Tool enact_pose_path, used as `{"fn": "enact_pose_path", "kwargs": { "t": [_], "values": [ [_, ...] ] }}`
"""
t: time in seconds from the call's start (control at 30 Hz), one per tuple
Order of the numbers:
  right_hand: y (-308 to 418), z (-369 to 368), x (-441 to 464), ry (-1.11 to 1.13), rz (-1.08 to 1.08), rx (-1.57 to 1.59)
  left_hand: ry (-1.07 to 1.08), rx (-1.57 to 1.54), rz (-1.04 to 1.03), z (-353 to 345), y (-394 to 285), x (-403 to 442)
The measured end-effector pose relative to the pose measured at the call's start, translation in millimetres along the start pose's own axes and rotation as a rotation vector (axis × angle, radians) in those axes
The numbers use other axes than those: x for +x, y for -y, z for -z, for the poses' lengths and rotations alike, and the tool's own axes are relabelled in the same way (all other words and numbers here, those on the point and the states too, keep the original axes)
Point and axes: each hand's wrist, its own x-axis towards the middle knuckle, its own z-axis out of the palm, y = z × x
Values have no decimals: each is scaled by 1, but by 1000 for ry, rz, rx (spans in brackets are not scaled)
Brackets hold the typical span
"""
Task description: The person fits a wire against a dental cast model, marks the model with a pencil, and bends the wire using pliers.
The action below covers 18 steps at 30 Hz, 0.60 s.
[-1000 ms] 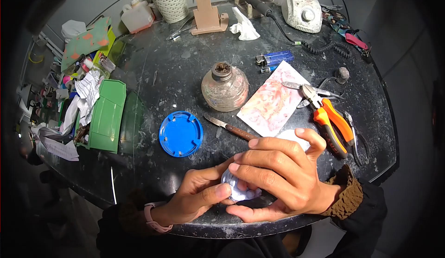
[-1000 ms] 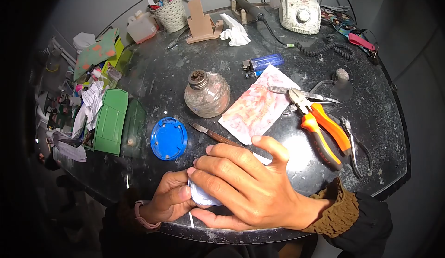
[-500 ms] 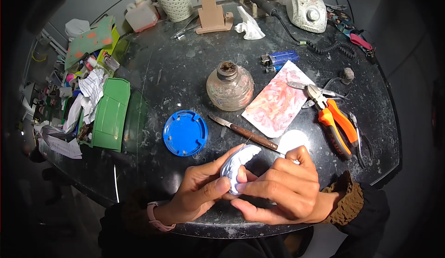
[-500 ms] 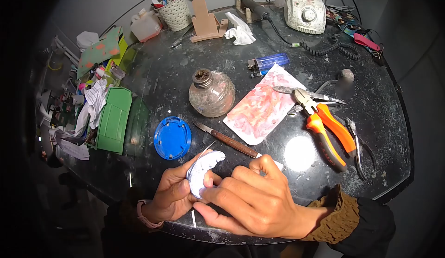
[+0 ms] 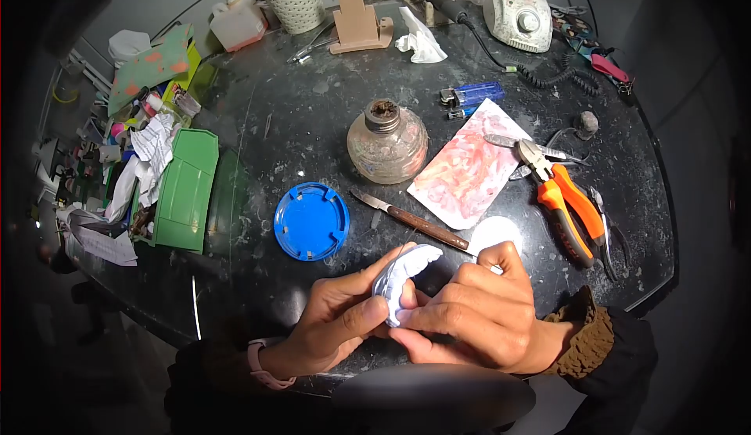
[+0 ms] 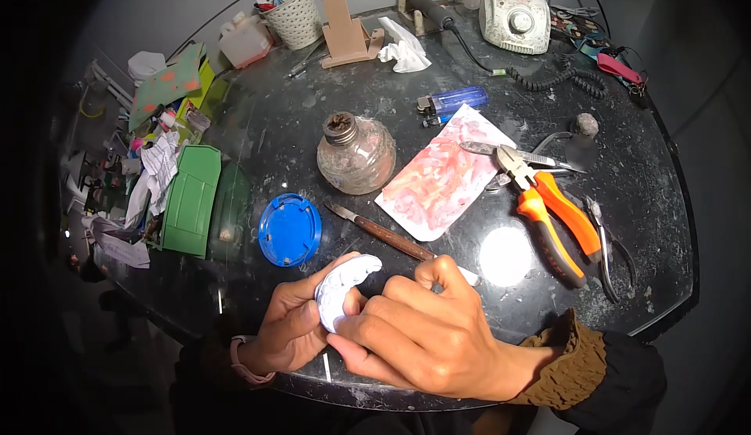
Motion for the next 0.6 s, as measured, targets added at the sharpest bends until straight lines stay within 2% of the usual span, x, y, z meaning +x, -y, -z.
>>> {"fn": "enact_pose_path", "kwargs": {
  "t": [0.33, 0.47, 0.57, 0.6],
  "values": [
    [-1, 0, 0, 41, 51, -93, -32, 21, -86, 1, 1, 2],
    [-2, -1, -1, 32, 68, -132, -25, 4, -62, -1, 0, 3],
    [-3, 0, 0, -4, 96, -196, -129, -91, 21, -2, -2, 5],
    [-4, 2, 0, -9, 117, -231, -123, 94, 0, 1, -1, 6]
  ]
}}
